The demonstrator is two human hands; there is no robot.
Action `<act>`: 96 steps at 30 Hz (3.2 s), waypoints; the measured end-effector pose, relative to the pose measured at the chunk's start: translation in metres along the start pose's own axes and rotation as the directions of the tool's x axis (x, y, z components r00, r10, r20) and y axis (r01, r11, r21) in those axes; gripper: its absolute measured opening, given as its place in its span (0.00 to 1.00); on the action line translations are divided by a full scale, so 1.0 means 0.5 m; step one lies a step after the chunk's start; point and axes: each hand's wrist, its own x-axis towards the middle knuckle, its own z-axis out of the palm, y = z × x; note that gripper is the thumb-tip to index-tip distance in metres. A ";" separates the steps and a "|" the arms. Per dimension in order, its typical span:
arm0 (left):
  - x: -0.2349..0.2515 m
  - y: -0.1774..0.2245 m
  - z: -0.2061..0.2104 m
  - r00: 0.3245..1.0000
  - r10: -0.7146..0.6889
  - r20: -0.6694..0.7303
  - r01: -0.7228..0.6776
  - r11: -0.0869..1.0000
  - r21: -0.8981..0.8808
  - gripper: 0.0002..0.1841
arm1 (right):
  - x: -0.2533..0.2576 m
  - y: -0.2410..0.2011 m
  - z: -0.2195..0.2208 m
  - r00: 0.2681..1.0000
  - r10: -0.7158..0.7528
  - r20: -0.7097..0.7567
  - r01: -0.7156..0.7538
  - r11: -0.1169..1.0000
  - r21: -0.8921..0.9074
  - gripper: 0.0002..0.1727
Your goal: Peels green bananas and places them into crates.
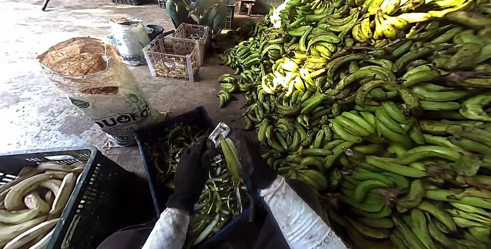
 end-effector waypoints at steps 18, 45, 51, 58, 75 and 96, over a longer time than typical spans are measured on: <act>-0.053 0.000 0.021 0.842 0.539 0.026 -0.526 0.810 0.260 0.27 | 0.028 0.071 -0.076 0.919 0.285 0.272 -0.383 0.484 0.787 0.32; -0.055 -0.001 0.032 0.980 0.073 0.186 -0.081 0.996 0.034 0.28 | 0.007 0.092 -0.032 0.982 0.075 0.174 -0.176 0.705 0.687 0.17; -0.029 -0.043 -0.010 0.985 -0.102 -0.139 0.066 0.967 -0.245 0.26 | 0.007 0.075 -0.033 0.951 0.237 0.200 -0.304 0.577 0.758 0.25; -0.030 -0.081 -0.098 0.863 -0.433 0.262 0.312 0.862 0.399 0.23 | 0.014 0.081 -0.022 0.916 0.396 -0.070 -0.278 0.749 0.602 0.20; -0.186 -0.072 -0.100 0.463 -0.390 0.796 0.211 0.921 0.328 0.18 | 0.105 0.016 0.626 0.866 0.229 0.444 -0.394 0.860 0.326 0.16; -0.153 -0.121 -0.105 0.437 -0.379 0.816 0.121 0.923 0.365 0.14 | 0.122 0.394 0.450 0.653 0.629 0.422 0.454 0.121 -0.883 0.34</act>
